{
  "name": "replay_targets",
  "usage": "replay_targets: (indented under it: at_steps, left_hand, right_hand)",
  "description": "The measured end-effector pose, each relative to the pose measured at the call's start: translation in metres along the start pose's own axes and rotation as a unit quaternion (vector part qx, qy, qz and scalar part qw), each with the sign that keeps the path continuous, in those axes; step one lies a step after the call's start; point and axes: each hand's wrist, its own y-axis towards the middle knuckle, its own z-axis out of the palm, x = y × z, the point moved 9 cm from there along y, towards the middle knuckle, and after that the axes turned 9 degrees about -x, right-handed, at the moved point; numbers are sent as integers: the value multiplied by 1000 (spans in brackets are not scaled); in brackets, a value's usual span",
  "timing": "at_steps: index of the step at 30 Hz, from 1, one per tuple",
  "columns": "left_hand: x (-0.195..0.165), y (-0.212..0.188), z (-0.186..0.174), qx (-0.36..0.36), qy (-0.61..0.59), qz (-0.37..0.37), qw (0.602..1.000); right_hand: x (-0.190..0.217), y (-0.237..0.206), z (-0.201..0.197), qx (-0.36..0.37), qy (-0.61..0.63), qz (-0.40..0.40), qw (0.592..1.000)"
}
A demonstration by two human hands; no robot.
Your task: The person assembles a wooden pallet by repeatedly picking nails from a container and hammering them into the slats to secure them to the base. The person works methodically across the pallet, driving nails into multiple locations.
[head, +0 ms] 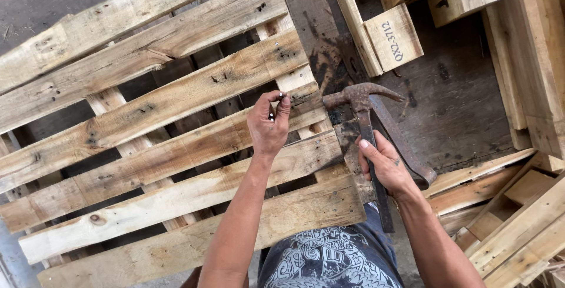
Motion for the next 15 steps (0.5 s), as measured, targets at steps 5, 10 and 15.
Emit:
replay_targets:
  at_steps: [5, 10, 15]
  left_hand:
    - [-5, 7, 1, -8, -7, 11, 1000]
    - [-4, 12, 4, 1, -7, 7, 1000]
    - [-1, 11, 5, 2, -10, 2, 1000]
  right_hand:
    - [-4, 6, 2, 7, 29, -2, 1000]
    - [-9, 12, 3, 6, 41, 3, 999]
    - [-10, 13, 3, 6, 36, 5, 999]
